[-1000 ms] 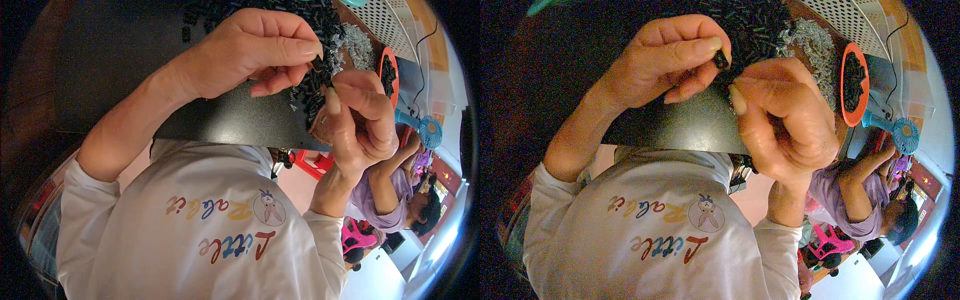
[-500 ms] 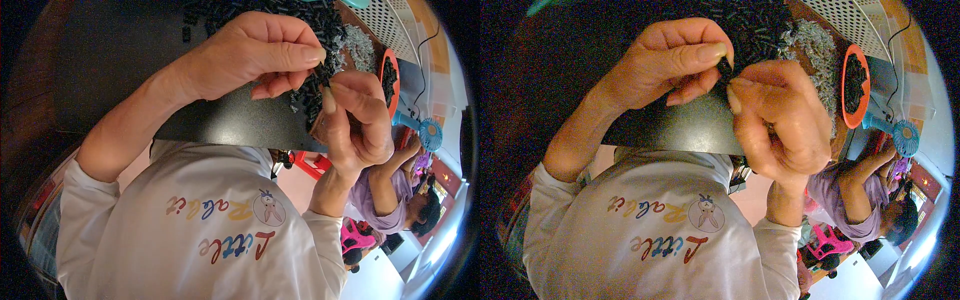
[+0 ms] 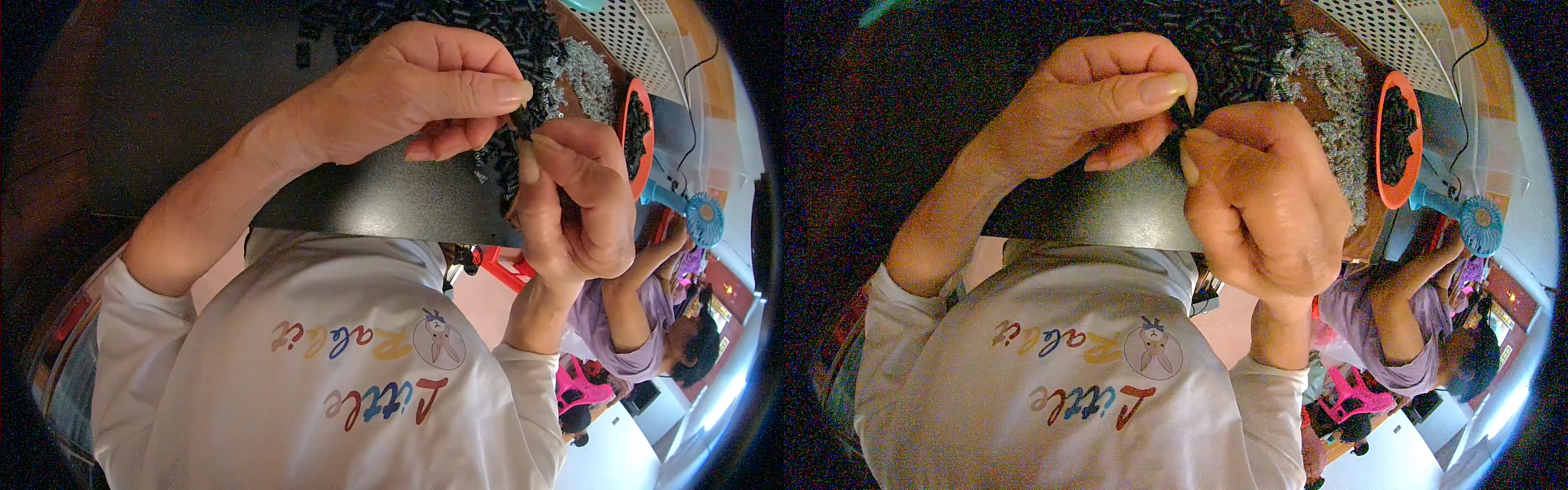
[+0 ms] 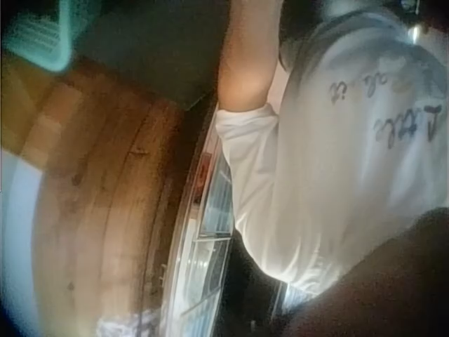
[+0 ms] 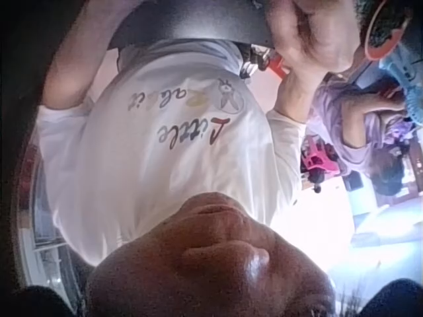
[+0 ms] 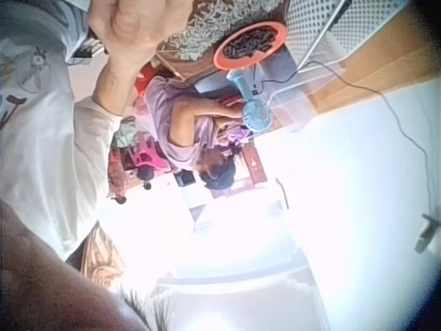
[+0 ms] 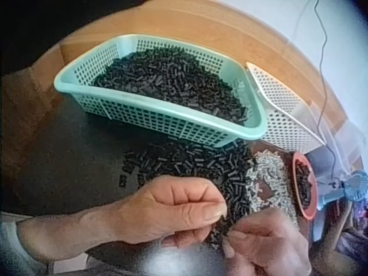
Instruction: The person picks up black plastic components and silver screws from the table and inserts the screws into the plastic components by hand.
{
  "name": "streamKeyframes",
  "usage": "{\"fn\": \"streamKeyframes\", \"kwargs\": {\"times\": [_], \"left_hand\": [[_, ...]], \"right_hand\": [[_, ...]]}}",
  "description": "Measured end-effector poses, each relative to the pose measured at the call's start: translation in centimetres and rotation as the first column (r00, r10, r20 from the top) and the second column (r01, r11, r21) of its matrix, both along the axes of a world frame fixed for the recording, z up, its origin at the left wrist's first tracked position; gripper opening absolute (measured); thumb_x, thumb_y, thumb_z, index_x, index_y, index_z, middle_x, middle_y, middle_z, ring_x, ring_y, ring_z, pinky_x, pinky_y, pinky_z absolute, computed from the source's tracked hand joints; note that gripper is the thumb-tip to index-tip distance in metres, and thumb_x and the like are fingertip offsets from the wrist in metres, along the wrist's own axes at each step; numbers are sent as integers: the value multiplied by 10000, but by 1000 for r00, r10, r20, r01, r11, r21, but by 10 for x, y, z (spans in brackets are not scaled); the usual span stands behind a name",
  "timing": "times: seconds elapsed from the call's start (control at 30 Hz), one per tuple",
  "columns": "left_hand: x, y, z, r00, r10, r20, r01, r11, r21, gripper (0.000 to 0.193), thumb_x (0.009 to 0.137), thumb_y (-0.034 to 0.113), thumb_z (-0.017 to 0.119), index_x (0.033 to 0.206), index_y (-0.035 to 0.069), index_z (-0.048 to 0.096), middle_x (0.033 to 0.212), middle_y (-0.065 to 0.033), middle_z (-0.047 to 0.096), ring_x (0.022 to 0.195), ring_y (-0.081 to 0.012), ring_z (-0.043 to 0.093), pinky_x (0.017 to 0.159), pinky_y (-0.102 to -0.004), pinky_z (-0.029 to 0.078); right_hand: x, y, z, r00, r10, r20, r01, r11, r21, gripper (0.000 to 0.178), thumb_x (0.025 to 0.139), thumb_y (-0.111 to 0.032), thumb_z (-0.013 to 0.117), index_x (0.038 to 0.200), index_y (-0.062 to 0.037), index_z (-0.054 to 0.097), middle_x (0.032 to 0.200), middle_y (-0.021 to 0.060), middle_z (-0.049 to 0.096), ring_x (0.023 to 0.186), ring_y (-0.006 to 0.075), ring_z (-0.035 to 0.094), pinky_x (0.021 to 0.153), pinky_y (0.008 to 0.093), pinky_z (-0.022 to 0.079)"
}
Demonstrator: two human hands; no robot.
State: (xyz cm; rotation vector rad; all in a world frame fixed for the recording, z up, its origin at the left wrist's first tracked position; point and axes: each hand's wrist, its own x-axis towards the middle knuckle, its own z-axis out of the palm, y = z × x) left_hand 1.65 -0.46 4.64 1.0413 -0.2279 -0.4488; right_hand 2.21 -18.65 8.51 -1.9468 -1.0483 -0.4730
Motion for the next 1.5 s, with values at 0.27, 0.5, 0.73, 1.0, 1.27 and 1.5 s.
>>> {"fn": "streamKeyframes", "kwargs": {"times": [0.27, 0.5, 0.73, 1.0, 1.27, 1.5], "left_hand": [[4, 16, -6, 999, 15, 38, -17, 999, 39, 211, 953, 271, 523, 967, 66, 571, 604, 1, 540, 421, -31, 419, 357, -181, 304], [5, 19, -5, 999, -1, 40, 0, 1000, 31, 211, 956, 269, 516, 963, 65, 572, 604, 1, 539, 420, -31, 415, 354, -180, 298], [7, 22, -4, 999, 23, -48, -26, 997, -77, 243, 962, 283, 501, 957, 50, 572, 560, 2, 518, 376, -32, 377, 339, -184, 275], [13, 30, -3, 998, 30, -60, -33, 998, -49, 228, 958, 275, 505, 961, 59, 577, 570, 5, 524, 385, -32, 385, 341, -183, 275], [12, 28, -1, 1000, 6, -25, -8, 997, -71, 195, 946, 255, 532, 965, 68, 584, 588, -6, 534, 400, -35, 396, 353, -181, 288], [12, 25, -2, 1000, -3, -21, 2, 999, -54, 199, 947, 254, 533, 967, 63, 582, 601, -10, 540, 409, -35, 400, 354, -181, 293]], "right_hand": [[5, 16, -7, 997, -3, -77, 7, 999, 50, 150, 647, 127, 641, 778, 53, 635, 729, 182, 626, 595, 238, 606, 503, 279, 475], [9, 16, -9, 979, 71, -190, -49, 992, 116, 166, 647, 121, 655, 791, 42, 630, 739, 176, 627, 616, 235, 608, 531, 299, 486], [7, 29, -13, 1000, 6, -29, -2, 991, 134, 166, 660, 125, 672, 797, 45, 625, 737, 184, 633, 565, 228, 602, 472, 266, 466], [9, 29, -14, 996, -27, -82, 34, 995, 92, 163, 681, 103, 668, 832, 55, 628, 744, 190, 630, 582, 236, 598, 510, 294, 491], [9, 24, -5, 999, 23, -24, -22, 999, 45, 167, 691, 111, 660, 843, 59, 614, 760, 200, 619, 601, 266, 598, 515, 319, 503], [11, 19, -2, 999, 38, -3, -38, 999, -4, 171, 688, 113, 665, 842, 61, 613, 759, 202, 619, 609, 265, 599, 523, 322, 505]]}}
